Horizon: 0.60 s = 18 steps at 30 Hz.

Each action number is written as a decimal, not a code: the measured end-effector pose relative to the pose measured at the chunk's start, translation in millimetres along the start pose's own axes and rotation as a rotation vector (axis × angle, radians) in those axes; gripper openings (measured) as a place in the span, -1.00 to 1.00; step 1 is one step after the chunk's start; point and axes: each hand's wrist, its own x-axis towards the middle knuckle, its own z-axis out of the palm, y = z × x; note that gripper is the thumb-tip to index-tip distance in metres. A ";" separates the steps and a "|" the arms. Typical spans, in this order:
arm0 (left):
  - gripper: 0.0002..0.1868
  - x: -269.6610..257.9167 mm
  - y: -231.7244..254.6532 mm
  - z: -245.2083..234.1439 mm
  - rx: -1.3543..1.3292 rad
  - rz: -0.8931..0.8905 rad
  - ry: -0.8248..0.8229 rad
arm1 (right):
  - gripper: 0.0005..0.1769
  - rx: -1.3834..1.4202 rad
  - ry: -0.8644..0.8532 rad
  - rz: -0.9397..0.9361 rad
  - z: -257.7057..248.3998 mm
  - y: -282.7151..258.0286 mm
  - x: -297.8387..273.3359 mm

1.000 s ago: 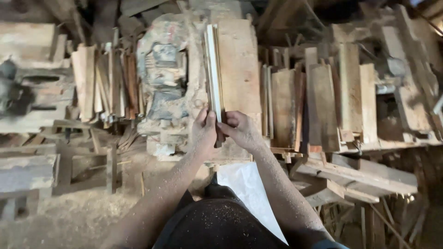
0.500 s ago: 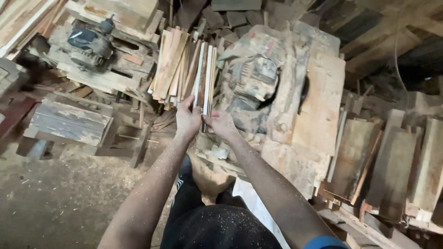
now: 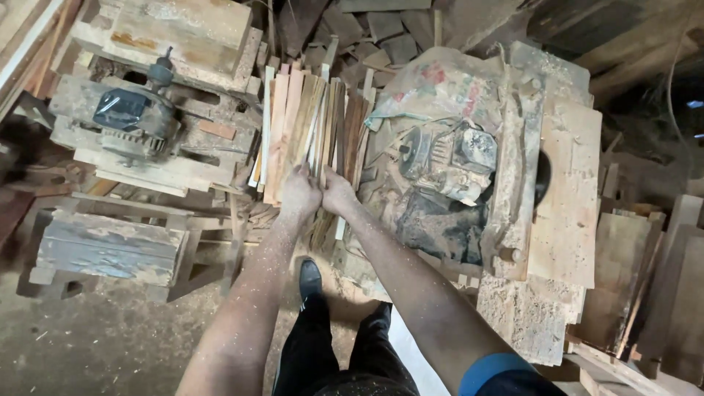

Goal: The person is sorting through a pile of thin wooden strips, inspecting each one and placing it onto a stack on a workbench.

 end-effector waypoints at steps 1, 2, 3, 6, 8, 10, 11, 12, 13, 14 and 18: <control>-0.59 -0.6 -2.7 -1.0 -0.086 -0.005 -0.047 | -0.36 -0.053 -0.045 0.014 5.2 11.0 11.1; -0.66 -2.4 -4.2 -2.8 -0.172 -0.011 -0.095 | -0.37 -0.106 -0.091 0.028 9.7 21.6 20.2; -0.66 -5.6 0.7 -11.3 -0.172 -0.005 -0.102 | -0.37 -0.102 -0.085 0.034 5.5 14.2 13.5; -0.57 -18.9 5.7 -18.7 -0.208 -0.076 -0.185 | -0.38 -0.007 -0.028 -0.112 -7.9 -2.2 -16.4; -0.49 -17.3 -10.0 -1.3 -0.139 -0.122 -0.227 | -0.43 0.022 0.007 -0.009 -13.0 -12.2 -33.2; -0.50 -27.4 13.0 -18.8 -0.188 -0.187 -0.269 | -0.47 0.035 0.037 0.006 -21.0 -8.6 -52.0; -0.52 -30.5 28.0 -24.4 -0.237 -0.257 -0.303 | -0.50 0.042 0.061 0.014 -29.1 -4.6 -61.6; -0.52 -44.6 57.1 -45.5 -0.236 -0.230 -0.329 | -0.50 0.051 0.093 0.032 -48.0 -31.2 -92.1; -0.53 -55.9 89.0 -64.0 -0.245 -0.271 -0.356 | -0.52 0.108 0.101 0.049 -70.2 -56.1 -122.4; -0.54 -67.6 120.3 -82.5 -0.251 -0.313 -0.383 | -0.53 0.165 0.110 0.064 -92.0 -80.9 -152.2; -0.65 -114.3 224.4 -99.1 -0.452 -0.252 -0.391 | -0.49 0.211 0.224 0.073 -154.8 -64.0 -228.5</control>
